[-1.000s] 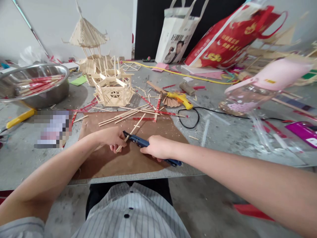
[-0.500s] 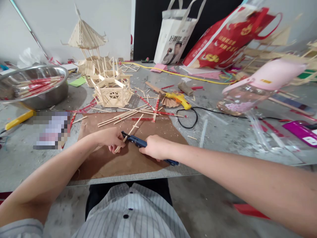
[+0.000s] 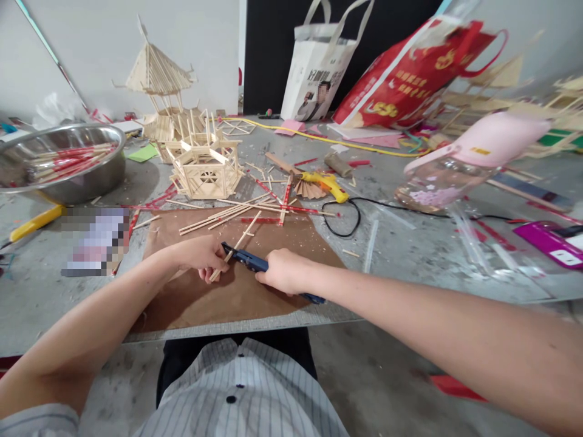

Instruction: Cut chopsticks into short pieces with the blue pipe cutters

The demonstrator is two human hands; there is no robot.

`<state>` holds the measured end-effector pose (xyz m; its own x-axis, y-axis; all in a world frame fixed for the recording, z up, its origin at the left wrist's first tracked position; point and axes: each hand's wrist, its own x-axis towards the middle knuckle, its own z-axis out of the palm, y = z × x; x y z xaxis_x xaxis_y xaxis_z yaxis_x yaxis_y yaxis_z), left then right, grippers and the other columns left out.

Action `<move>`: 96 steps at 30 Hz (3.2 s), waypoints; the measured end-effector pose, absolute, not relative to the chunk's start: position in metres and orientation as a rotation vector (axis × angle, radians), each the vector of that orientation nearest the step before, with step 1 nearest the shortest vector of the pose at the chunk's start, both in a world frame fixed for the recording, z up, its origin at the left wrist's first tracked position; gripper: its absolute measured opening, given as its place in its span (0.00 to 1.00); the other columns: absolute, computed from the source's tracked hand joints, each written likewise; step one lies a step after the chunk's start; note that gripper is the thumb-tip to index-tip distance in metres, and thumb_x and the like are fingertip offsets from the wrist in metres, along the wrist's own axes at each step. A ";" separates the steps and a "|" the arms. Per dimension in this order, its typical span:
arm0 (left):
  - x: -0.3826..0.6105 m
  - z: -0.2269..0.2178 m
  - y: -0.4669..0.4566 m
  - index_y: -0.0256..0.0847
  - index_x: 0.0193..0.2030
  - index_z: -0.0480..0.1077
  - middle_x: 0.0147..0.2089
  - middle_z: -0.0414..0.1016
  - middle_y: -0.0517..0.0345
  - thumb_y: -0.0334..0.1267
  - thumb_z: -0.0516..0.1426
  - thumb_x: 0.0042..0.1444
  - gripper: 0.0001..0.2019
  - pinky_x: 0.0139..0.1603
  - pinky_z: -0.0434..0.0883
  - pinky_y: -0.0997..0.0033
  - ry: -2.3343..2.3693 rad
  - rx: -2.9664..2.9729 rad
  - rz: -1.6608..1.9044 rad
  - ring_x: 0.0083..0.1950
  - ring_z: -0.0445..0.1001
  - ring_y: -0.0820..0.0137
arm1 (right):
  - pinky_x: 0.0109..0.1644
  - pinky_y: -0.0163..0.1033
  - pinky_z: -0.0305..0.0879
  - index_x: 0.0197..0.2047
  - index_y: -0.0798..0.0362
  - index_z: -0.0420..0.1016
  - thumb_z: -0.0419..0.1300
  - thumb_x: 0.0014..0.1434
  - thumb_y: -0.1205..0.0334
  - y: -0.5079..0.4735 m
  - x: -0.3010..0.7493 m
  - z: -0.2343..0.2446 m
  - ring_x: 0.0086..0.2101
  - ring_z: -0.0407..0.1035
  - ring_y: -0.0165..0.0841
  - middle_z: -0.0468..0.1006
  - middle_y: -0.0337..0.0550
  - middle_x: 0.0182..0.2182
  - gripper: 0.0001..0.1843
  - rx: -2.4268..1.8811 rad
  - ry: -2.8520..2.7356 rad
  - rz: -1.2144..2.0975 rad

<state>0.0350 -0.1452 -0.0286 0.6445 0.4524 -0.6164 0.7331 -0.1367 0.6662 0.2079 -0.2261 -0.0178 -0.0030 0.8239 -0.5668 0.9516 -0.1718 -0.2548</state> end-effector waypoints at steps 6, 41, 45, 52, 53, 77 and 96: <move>0.034 -0.030 -0.145 0.34 0.18 0.65 0.17 0.70 0.58 0.33 0.53 0.42 0.07 0.19 0.67 0.77 0.954 1.781 -0.321 0.19 0.69 0.74 | 0.20 0.32 0.56 0.30 0.56 0.69 0.52 0.52 0.52 -0.226 0.209 -0.021 0.17 0.68 0.31 0.74 0.45 0.19 0.15 2.072 1.863 -0.955; 0.031 -0.029 -0.149 0.34 0.19 0.66 0.20 0.72 0.55 0.35 0.52 0.43 0.08 0.21 0.69 0.77 0.983 1.898 -0.266 0.21 0.70 0.74 | 0.22 0.33 0.60 0.33 0.57 0.69 0.47 0.53 0.41 -0.228 0.208 -0.011 0.16 0.68 0.30 0.75 0.45 0.20 0.26 1.970 1.901 -0.977; 0.031 -0.029 -0.149 0.34 0.19 0.66 0.20 0.71 0.56 0.34 0.51 0.42 0.07 0.20 0.68 0.78 0.996 1.902 -0.257 0.20 0.70 0.75 | 0.19 0.32 0.59 0.35 0.59 0.68 0.43 0.51 0.34 -0.231 0.211 -0.017 0.15 0.66 0.29 0.75 0.48 0.22 0.33 2.090 1.839 -1.058; 0.031 -0.027 -0.150 0.34 0.19 0.65 0.19 0.71 0.56 0.33 0.51 0.43 0.07 0.19 0.68 0.79 0.985 1.859 -0.255 0.20 0.69 0.75 | 0.23 0.33 0.60 0.25 0.59 0.69 0.22 0.49 0.31 -0.233 0.213 -0.025 0.14 0.64 0.28 0.74 0.51 0.20 0.48 2.148 1.870 -1.069; 0.031 -0.026 -0.150 0.34 0.19 0.65 0.19 0.70 0.56 0.33 0.51 0.43 0.07 0.19 0.68 0.79 0.989 1.855 -0.257 0.20 0.69 0.75 | 0.23 0.33 0.61 0.25 0.60 0.70 0.21 0.49 0.31 -0.233 0.213 -0.025 0.14 0.64 0.28 0.74 0.51 0.20 0.48 2.149 1.864 -1.065; -0.014 0.019 -0.124 0.35 0.22 0.70 0.20 0.69 0.60 0.38 0.51 0.44 0.10 0.24 0.61 0.79 1.159 2.231 0.018 0.23 0.65 0.77 | 0.19 0.33 0.62 0.27 0.56 0.63 0.31 0.49 0.29 -0.227 0.234 -0.024 0.14 0.63 0.27 0.70 0.42 0.17 0.38 2.164 1.468 -1.952; -0.079 0.010 -0.072 0.42 0.28 0.74 0.33 0.75 0.48 0.41 0.58 0.39 0.09 0.39 0.65 0.69 2.092 2.165 -0.222 0.40 0.72 0.60 | 0.35 0.41 0.65 0.46 0.57 0.63 0.17 0.53 0.38 -0.193 0.245 -0.030 0.25 0.69 0.35 0.72 0.46 0.23 0.45 1.895 1.690 -2.364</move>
<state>-0.0786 -0.0722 0.0098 0.0323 0.9812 -0.1902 0.9993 -0.0354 -0.0132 0.2454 -0.1933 -0.0301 -0.3658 0.7373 -0.5679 0.2984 -0.4851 -0.8220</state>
